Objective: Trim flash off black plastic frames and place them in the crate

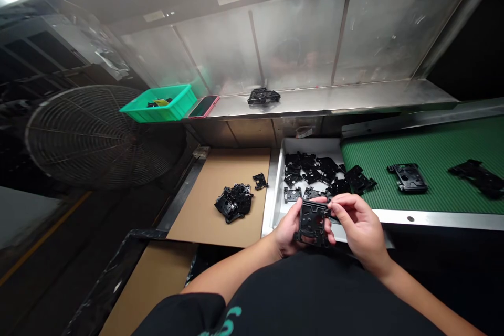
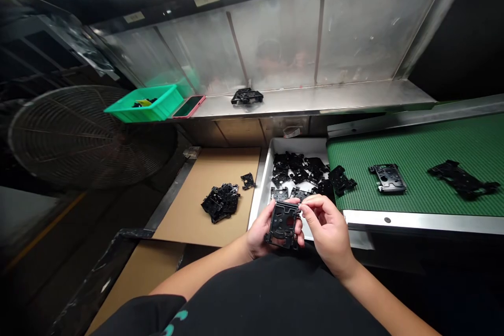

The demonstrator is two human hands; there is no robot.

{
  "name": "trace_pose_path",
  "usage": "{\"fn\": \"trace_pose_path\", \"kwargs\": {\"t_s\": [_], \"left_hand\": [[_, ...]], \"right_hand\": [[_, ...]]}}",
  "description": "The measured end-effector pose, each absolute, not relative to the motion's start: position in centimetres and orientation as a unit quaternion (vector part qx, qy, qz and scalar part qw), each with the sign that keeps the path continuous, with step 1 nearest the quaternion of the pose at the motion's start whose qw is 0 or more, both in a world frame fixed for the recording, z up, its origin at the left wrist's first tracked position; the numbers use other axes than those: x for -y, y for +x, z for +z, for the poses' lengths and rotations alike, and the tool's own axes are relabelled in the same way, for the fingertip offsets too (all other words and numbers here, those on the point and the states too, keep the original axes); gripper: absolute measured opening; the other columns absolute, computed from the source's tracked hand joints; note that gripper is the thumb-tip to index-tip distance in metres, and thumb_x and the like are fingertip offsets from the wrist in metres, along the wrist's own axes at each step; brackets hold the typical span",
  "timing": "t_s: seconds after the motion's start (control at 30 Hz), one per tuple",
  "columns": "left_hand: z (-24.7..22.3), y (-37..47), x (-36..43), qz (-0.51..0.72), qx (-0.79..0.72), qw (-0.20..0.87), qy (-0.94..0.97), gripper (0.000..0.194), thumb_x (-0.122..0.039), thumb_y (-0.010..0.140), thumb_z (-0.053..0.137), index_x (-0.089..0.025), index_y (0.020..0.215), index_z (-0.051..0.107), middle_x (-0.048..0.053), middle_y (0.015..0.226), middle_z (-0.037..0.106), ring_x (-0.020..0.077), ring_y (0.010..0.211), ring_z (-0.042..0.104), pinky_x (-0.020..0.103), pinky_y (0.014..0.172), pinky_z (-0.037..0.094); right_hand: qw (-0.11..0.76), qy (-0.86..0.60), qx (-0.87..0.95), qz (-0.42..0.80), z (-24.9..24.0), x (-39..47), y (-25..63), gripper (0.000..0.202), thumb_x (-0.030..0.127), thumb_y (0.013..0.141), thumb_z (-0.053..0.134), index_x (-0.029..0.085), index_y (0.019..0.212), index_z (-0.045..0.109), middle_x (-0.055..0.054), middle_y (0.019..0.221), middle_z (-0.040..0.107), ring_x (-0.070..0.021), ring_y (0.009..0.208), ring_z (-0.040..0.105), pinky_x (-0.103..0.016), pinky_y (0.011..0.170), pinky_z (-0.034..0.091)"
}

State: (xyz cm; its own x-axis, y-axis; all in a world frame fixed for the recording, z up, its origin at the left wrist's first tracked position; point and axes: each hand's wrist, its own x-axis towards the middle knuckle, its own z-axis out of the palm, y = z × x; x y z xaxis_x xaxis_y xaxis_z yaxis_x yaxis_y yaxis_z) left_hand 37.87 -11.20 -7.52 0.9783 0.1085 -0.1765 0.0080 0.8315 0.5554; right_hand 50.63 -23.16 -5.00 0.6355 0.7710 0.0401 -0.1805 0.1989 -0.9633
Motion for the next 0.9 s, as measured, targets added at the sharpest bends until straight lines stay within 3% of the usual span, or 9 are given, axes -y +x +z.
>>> {"fn": "trace_pose_path", "kwargs": {"t_s": [0.23,0.37,0.63,0.77,0.9], "left_hand": [[-7.6,37.8,11.1,0.023,-0.122,0.954,0.272,0.063,-0.072,0.099,0.046,-0.027,0.141,0.06,0.008,0.09,0.075,0.0265,0.082,0.078,0.039,0.084,0.059],[-7.8,37.7,11.2,0.023,-0.117,0.96,0.254,0.066,-0.069,0.102,0.041,-0.025,0.149,0.055,0.01,0.097,0.076,0.0268,0.085,0.078,0.04,0.084,0.059],[-8.1,37.6,11.5,0.025,-0.112,0.958,0.263,0.063,-0.067,0.103,0.04,-0.024,0.146,0.058,0.008,0.089,0.074,0.0283,0.082,0.079,0.039,0.082,0.057],[-8.4,37.6,11.6,0.027,-0.121,0.96,0.252,0.067,-0.069,0.104,0.034,-0.025,0.151,0.055,0.01,0.095,0.075,0.0269,0.086,0.078,0.037,0.08,0.057],[-8.8,37.7,11.7,0.029,-0.136,0.956,0.258,0.067,-0.07,0.104,0.034,-0.028,0.154,0.051,0.01,0.1,0.076,0.0263,0.092,0.077,0.038,0.085,0.058]], "right_hand": [[0.731,-0.529,0.279,0.329,-5.1,23.3,50.4,0.013,0.037,0.097,0.075,0.026,0.096,0.068,-0.003,0.097,0.064,-0.016,0.054,0.066,-0.033,0.038,0.058],[0.727,-0.526,0.283,0.337,-5.3,23.4,50.3,0.013,0.037,0.097,0.075,0.025,0.097,0.068,-0.003,0.094,0.064,-0.0161,0.053,0.066,-0.033,0.039,0.058],[0.722,-0.541,0.292,0.318,-5.6,23.7,50.3,0.011,0.035,0.098,0.074,0.025,0.097,0.068,-0.003,0.095,0.065,-0.0163,0.054,0.068,-0.033,0.037,0.058],[0.7,-0.55,0.36,0.279,-6.2,24.1,50.5,0.001,0.027,0.102,0.068,0.026,0.101,0.067,-0.003,0.1,0.065,-0.0154,0.055,0.07,-0.033,0.044,0.06],[0.645,-0.592,0.448,0.18,-6.3,24.2,50.9,0.008,0.019,0.103,0.063,0.026,0.101,0.066,-0.002,0.096,0.067,-0.013,0.055,0.068,-0.032,0.055,0.061]]}}
